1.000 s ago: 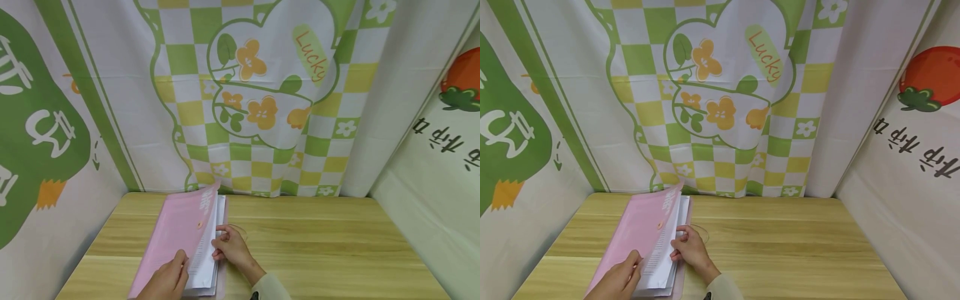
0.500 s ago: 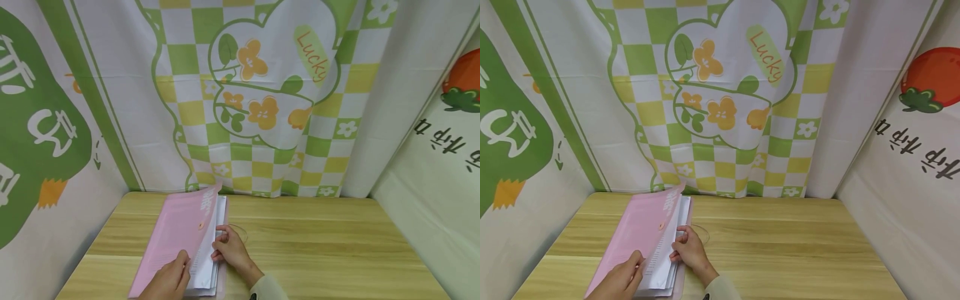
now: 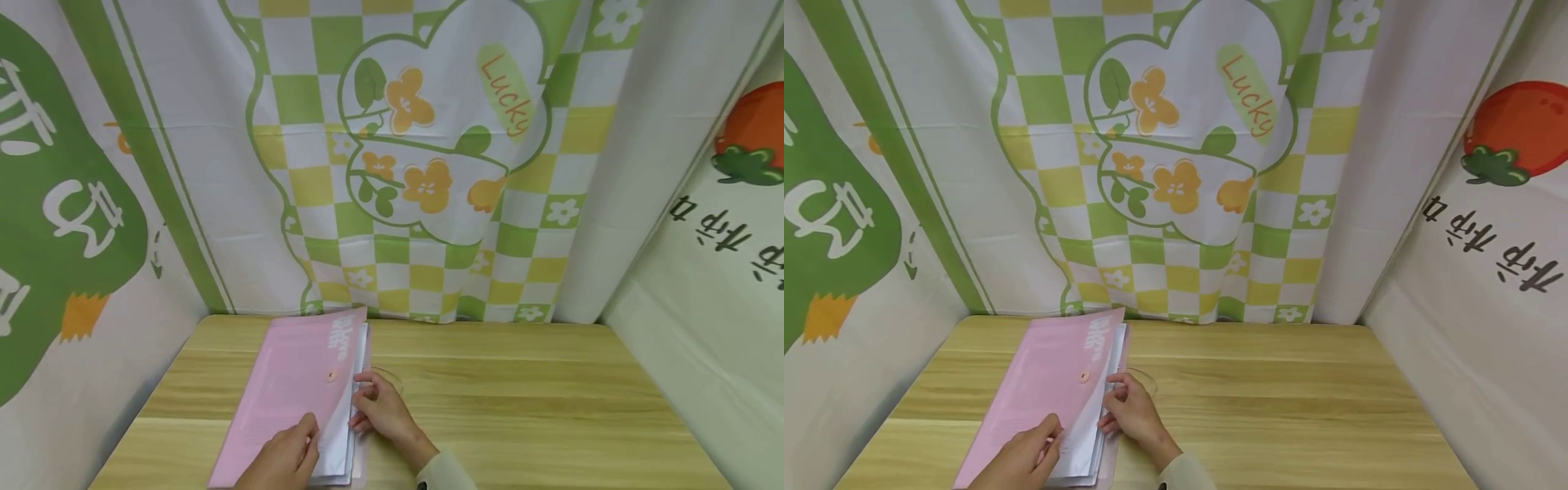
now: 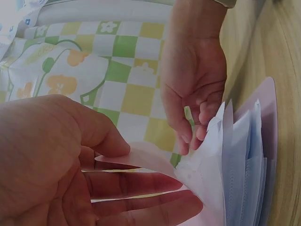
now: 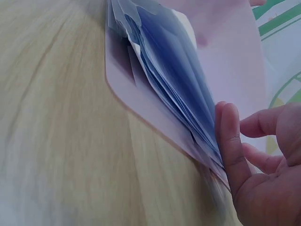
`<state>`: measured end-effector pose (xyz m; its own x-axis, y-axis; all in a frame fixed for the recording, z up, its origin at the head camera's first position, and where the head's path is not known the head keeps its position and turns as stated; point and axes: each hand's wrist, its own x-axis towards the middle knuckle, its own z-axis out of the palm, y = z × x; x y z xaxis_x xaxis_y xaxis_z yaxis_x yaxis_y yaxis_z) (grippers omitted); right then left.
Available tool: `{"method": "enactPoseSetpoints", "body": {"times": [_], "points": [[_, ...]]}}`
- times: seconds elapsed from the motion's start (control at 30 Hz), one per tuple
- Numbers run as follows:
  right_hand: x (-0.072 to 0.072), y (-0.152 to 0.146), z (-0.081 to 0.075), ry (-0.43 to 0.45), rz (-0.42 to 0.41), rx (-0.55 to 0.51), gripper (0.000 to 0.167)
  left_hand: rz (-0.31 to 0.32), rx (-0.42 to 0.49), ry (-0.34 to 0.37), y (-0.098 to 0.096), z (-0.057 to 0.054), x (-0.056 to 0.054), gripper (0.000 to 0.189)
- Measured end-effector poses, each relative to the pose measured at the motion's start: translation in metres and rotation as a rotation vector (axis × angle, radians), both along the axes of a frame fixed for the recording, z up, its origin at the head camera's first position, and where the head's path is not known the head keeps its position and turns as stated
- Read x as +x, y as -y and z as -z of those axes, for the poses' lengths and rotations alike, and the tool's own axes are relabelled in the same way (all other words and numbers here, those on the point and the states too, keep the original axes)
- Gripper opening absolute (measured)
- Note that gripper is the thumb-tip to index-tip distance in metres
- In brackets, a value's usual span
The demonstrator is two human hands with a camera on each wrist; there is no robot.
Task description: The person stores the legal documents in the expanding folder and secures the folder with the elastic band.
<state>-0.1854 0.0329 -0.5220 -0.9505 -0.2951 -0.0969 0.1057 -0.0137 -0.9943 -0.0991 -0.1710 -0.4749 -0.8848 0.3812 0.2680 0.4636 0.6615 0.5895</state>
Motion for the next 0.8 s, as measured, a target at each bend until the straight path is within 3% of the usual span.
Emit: {"method": "enactPoseSetpoints", "body": {"times": [0.27, 0.4, 0.8], "points": [[0.000, -0.015, 0.001, -0.047, 0.010, 0.037, 0.038, 0.051, -0.043, 0.148, -0.005, 0.001, -0.003, 0.006], [0.002, -0.024, -0.001, -0.051, 0.019, 0.050, 0.038, 0.079, -0.068, 0.150, -0.008, 0.001, -0.006, 0.007], [-0.001, -0.057, -0.004, -0.098, 0.044, 0.164, 0.041, 0.038, -0.232, 0.140, -0.015, 0.001, -0.010, 0.030]]}}
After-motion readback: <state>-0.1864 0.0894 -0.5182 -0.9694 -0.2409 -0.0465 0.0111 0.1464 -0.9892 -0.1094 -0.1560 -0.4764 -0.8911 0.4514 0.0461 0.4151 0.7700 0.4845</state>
